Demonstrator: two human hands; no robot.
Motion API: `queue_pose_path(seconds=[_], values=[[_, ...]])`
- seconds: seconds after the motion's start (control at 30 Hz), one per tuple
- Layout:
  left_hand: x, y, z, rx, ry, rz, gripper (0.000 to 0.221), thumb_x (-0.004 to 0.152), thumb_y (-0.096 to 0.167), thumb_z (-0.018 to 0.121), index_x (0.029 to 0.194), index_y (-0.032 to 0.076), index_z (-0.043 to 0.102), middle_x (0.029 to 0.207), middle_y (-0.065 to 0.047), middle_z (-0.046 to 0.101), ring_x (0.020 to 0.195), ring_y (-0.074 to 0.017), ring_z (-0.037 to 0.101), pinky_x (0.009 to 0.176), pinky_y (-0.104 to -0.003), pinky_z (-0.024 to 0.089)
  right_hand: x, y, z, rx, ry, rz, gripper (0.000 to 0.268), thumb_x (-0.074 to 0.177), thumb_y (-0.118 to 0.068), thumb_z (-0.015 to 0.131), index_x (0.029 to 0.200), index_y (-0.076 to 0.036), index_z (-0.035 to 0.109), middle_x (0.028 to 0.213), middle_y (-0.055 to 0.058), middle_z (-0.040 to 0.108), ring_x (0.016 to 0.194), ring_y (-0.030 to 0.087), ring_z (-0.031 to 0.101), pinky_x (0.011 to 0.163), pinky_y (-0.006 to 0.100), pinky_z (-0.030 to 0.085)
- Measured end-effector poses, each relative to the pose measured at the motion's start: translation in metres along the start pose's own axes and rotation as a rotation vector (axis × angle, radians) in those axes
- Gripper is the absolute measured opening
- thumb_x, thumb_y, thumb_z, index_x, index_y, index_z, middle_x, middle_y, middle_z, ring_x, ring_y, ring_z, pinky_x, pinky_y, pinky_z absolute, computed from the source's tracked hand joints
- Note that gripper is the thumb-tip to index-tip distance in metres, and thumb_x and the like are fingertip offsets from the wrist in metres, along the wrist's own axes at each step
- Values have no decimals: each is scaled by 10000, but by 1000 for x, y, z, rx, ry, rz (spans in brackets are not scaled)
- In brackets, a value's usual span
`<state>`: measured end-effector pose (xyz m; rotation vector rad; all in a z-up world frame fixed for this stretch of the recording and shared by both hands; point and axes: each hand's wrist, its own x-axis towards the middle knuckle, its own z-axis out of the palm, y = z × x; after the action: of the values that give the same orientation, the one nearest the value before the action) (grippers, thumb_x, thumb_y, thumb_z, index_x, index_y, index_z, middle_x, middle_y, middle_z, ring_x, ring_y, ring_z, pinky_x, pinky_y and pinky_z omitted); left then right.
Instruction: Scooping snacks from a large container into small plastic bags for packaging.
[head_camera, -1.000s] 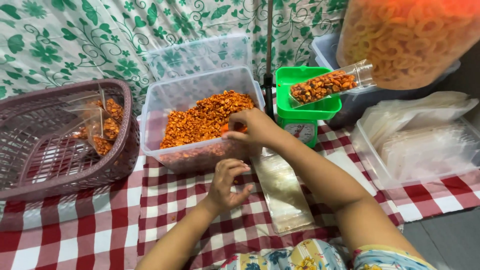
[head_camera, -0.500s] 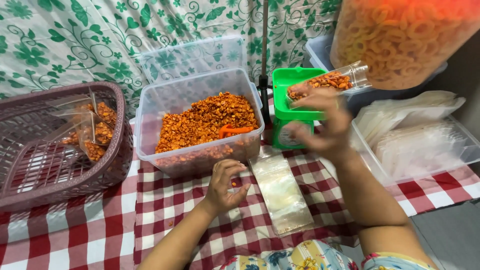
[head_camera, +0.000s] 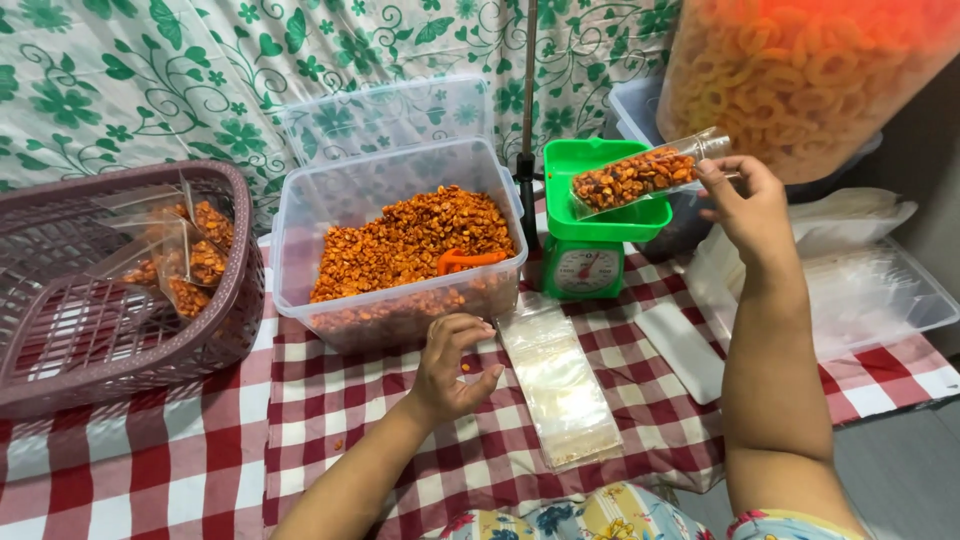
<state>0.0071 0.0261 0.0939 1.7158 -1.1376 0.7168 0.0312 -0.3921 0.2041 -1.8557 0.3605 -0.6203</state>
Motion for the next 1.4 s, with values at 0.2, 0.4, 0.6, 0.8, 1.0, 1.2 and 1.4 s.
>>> queue_pose_path(seconds=[0.2, 0.4, 0.6, 0.8, 1.0, 1.2, 1.4], values=[[3, 7, -6, 13, 24, 30, 345, 950, 321, 672, 1190, 82, 602, 1127, -108, 645, 1080, -266, 635, 978, -411, 473, 35, 18, 3, 164, -49, -10, 263, 1050, -377, 712, 952, -147, 628, 962, 14, 719, 776, 127, 719, 634, 250, 602], [3, 9, -10, 16, 30, 26, 342, 955, 317, 673, 1188, 79, 599, 1132, -107, 646, 1091, -266, 630, 999, -411, 473, 49, -14, 21, 42, 71, -302, 259, 1110, -188, 734, 898, -76, 636, 790, 46, 662, 674, 127, 691, 585, 276, 641], [11, 16, -13, -10, 35, 35, 350, 959, 333, 667, 1189, 78, 600, 1137, -108, 632, 1091, -270, 630, 986, -409, 471, 0, -107, 26, -196, 188, -947, 91, 1158, -7, 684, 1121, 54, 740, 1110, 186, 782, 884, 203, 697, 702, 299, 525], [20, 30, -12, -42, 65, 12, 365, 958, 321, 682, 1188, 53, 588, 1139, -137, 643, 1076, -289, 629, 999, -427, 511, -57, -131, 12, 148, 43, -1022, 203, 1234, -40, 603, 1133, 114, 518, 1212, 352, 681, 1034, 368, 731, 939, 419, 619], [16, 35, 5, -451, 24, -339, 1022, 663, 581, 902, 1415, 3, 519, 1291, -183, 658, 1214, -315, 633, 1067, -482, 462, -122, -116, 67, 280, -464, -530, 153, 988, -84, 664, 854, -12, 666, 1039, 185, 786, 793, 167, 740, 728, 302, 585], [-2, 28, 13, -716, 168, -516, 922, 647, 279, 991, 1380, -60, 546, 1271, -198, 703, 1168, -276, 663, 1031, -448, 518, -171, -74, 121, 343, -721, -454, 97, 925, -97, 722, 897, -5, 732, 1041, 203, 811, 839, 149, 725, 708, 364, 608], [-48, -25, 22, -459, 218, -572, 413, 809, 316, 881, 1108, 45, 792, 1064, -105, 795, 1019, -186, 724, 921, -373, 555, -170, -2, 162, 523, -867, -215, 589, 840, 50, 790, 1353, 8, 504, 1325, 193, 641, 1179, 299, 687, 967, 430, 585]])
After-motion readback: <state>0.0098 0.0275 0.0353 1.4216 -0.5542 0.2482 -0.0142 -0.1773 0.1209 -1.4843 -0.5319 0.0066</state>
